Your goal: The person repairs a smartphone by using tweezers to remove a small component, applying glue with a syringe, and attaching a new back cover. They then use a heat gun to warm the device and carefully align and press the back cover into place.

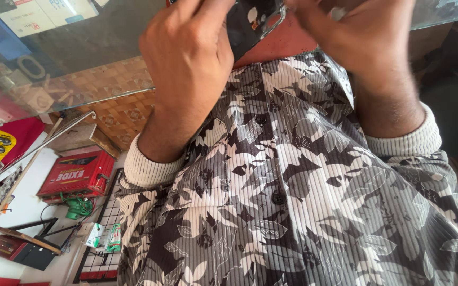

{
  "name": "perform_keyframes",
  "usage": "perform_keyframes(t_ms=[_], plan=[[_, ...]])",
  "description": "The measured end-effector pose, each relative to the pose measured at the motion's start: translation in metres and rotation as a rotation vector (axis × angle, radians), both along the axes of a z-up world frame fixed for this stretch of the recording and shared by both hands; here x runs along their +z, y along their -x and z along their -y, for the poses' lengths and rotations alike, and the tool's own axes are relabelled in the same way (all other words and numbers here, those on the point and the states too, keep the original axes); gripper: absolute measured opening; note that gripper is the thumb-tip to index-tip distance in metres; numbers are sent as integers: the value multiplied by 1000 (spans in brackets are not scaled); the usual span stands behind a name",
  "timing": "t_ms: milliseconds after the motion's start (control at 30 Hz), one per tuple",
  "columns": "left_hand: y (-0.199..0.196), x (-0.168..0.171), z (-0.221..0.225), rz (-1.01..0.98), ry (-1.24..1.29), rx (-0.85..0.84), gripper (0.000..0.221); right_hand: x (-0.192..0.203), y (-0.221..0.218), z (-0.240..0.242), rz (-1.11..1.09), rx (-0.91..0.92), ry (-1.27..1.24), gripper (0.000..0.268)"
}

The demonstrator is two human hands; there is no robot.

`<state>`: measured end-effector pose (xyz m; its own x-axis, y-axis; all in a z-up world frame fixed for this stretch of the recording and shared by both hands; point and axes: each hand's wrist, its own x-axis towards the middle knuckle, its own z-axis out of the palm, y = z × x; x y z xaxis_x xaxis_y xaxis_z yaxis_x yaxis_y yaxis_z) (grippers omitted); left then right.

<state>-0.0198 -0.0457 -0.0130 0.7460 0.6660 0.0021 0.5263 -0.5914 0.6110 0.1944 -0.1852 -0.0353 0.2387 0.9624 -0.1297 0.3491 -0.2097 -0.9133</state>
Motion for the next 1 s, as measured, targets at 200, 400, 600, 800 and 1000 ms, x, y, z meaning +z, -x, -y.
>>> perform_keyframes(t_ms=[200,400,600,800,1000], plan=[[3,-6,-10,34,24,-16,24,-12,26,-4,-328,-102,18,8],[1,-15,-4,38,25,-28,26,-15,32,-2,-180,-126,-8,9],[1,-17,-1,-10,14,-35,33,-9,45,-7,-131,-160,3,10],[4,-18,-2,29,23,-51,30,-9,50,-4,-114,-181,-30,10],[5,-20,1,45,39,-37,29,-12,51,-1,-26,-146,-30,12]])
